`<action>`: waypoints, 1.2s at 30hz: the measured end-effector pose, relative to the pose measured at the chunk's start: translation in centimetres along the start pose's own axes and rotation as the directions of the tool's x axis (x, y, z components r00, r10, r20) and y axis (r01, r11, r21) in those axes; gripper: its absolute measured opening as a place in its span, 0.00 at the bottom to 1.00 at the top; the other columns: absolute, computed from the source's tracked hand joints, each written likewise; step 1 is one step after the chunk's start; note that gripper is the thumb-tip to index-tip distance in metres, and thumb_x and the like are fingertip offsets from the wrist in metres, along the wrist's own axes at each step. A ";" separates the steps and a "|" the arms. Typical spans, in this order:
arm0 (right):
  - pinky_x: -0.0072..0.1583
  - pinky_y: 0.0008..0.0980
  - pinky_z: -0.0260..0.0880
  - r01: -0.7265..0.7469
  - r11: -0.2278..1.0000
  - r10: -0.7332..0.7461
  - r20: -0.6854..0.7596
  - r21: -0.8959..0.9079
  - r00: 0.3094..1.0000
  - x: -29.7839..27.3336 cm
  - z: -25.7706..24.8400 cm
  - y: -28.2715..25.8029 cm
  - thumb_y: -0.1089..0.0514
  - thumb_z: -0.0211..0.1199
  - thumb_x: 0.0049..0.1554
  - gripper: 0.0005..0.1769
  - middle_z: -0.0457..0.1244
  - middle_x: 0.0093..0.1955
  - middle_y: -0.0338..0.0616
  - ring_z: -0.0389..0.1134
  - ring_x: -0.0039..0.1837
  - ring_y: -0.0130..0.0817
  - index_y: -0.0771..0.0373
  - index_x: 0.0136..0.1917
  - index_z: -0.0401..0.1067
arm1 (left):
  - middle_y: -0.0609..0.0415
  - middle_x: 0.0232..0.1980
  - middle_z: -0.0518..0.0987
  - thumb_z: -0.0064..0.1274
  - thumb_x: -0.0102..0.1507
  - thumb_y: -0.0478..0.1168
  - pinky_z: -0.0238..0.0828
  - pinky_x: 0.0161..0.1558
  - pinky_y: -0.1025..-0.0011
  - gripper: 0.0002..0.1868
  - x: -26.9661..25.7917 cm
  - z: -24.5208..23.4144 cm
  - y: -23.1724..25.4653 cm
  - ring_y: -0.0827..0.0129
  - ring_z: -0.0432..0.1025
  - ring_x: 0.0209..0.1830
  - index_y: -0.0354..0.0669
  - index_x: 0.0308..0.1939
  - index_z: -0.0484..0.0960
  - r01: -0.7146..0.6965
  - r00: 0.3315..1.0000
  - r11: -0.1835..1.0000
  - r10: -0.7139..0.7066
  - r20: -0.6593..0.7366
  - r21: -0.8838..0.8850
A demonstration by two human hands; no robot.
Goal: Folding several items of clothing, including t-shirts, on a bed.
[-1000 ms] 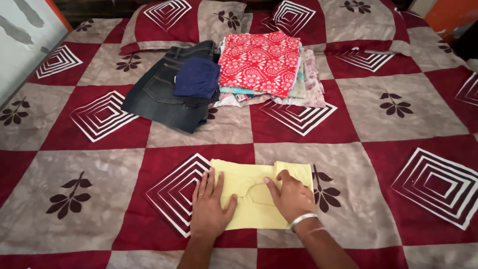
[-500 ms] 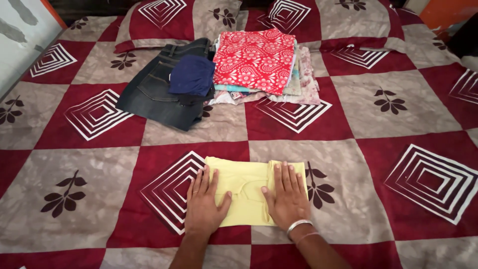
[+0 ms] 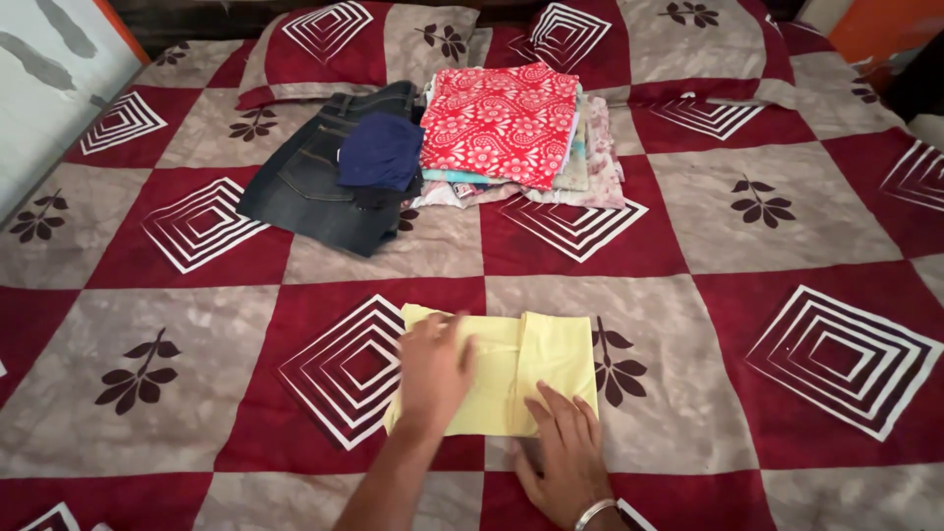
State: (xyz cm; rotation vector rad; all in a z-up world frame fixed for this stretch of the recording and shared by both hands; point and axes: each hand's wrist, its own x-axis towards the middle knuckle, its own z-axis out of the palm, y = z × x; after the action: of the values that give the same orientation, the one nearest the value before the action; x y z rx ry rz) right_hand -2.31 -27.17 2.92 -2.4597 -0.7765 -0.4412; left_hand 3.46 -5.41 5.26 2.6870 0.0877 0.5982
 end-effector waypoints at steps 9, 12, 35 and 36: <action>0.63 0.46 0.56 0.032 0.995 -0.019 -0.146 0.090 0.989 -0.4 0.9 0.8 0.53 0.71 0.48 0.19 0.66 0.56 0.41 0.66 0.58 0.40 0.57 0.53 0.73 | 0.41 0.44 0.81 0.61 0.59 0.51 0.73 0.51 0.54 0.18 4.9 7.6 3.9 0.47 0.76 0.47 0.37 0.40 0.83 0.138 0.971 0.965 -0.089 0.221 -0.221; 0.63 0.46 0.57 0.035 0.995 -0.024 -0.118 0.091 0.993 -0.1 0.7 0.9 0.56 0.70 0.49 0.15 0.67 0.54 0.39 0.66 0.58 0.39 0.55 0.50 0.74 | 0.43 0.40 0.82 0.61 0.57 0.48 0.75 0.45 0.55 0.15 4.6 8.3 4.0 0.48 0.77 0.43 0.40 0.36 0.83 0.153 0.988 0.917 -0.128 0.091 -0.369; 0.63 0.48 0.61 -0.114 0.987 0.124 -0.081 0.117 0.989 2.8 -1.1 0.0 0.59 0.63 0.52 0.15 0.64 0.55 0.48 0.64 0.59 0.48 0.62 0.54 0.71 | 0.41 0.58 0.77 0.50 0.63 0.37 0.70 0.54 0.54 0.28 2.1 3.9 5.4 0.48 0.73 0.56 0.44 0.68 0.68 -0.072 0.972 0.997 0.063 0.227 0.030; 0.67 0.49 0.60 -0.206 0.977 0.209 -0.059 0.058 0.976 3.6 -1.2 0.1 0.57 0.60 0.55 0.21 0.64 0.61 0.52 0.63 0.64 0.51 0.65 0.61 0.70 | 0.43 0.65 0.73 0.50 0.58 0.33 0.67 0.59 0.55 0.32 1.8 3.5 5.4 0.50 0.69 0.64 0.45 0.68 0.69 -0.142 0.964 0.984 0.112 0.242 0.109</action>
State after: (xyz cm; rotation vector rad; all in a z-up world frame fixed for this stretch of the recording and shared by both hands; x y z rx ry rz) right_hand 0.39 -26.34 5.52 -2.4327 -0.4911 -0.4149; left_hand 6.40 -11.41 5.12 2.8811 -0.1165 0.3151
